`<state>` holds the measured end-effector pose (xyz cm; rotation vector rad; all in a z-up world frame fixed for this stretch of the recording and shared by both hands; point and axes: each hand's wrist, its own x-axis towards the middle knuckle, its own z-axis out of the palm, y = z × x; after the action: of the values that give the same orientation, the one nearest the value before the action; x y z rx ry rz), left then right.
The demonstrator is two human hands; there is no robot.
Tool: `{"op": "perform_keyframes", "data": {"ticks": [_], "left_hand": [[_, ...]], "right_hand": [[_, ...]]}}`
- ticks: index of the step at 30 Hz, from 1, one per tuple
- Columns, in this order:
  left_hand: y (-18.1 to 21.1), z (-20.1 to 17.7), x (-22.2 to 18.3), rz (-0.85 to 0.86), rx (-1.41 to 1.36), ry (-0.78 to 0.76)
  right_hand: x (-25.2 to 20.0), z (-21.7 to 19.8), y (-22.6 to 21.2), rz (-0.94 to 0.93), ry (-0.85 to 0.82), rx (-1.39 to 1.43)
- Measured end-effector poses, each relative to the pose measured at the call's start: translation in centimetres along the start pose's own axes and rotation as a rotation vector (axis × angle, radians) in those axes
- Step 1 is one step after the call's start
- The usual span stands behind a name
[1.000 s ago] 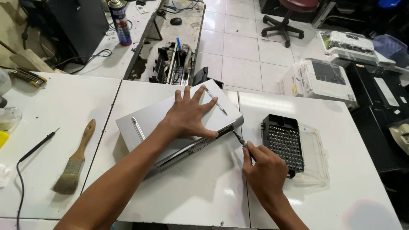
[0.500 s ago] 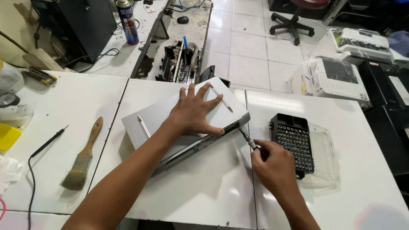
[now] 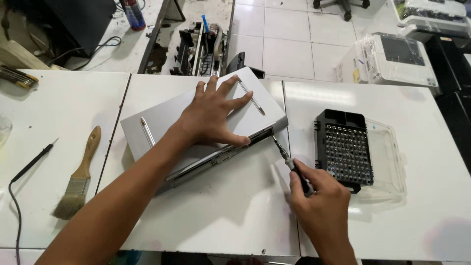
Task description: The person uses a screwdriver to remove screws from the side of a white Canon printer. They repeatedly select different bits from a black bit case, attach them to the screwdriver, and attempt to unscrew fasteners on the printer's side panel.
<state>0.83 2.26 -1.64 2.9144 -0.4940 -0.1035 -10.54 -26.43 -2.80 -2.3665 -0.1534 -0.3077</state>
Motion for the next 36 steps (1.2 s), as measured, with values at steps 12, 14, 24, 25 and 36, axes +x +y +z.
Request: {"op": "perform_keyframes", "data": {"ticks": [12,14,24,25,36], "left_hand": [[-0.1,-0.2,0.0,-0.004,-0.046,-0.023],[-0.2,0.0,0.0,-0.001,-0.044,-0.018],[-0.4,0.2,0.1,0.028,-0.037,0.025],[-0.4,0.2,0.1,0.028,-0.035,0.023],[-0.4,0.3,0.2,0.021,-0.024,0.040]], "right_hand": [[1.1,0.0,1.0,-0.088,-0.048,-0.106],[1.4,-0.1,1.4,-0.092,-0.069,-0.121],[2.0,-0.5,1.6,-0.214,-0.093,-0.168],[2.3,-0.7,1.3,-0.213,-0.092,-0.166],[2.7,-1.0,0.2,-0.220,-0.106,-0.242]]}}
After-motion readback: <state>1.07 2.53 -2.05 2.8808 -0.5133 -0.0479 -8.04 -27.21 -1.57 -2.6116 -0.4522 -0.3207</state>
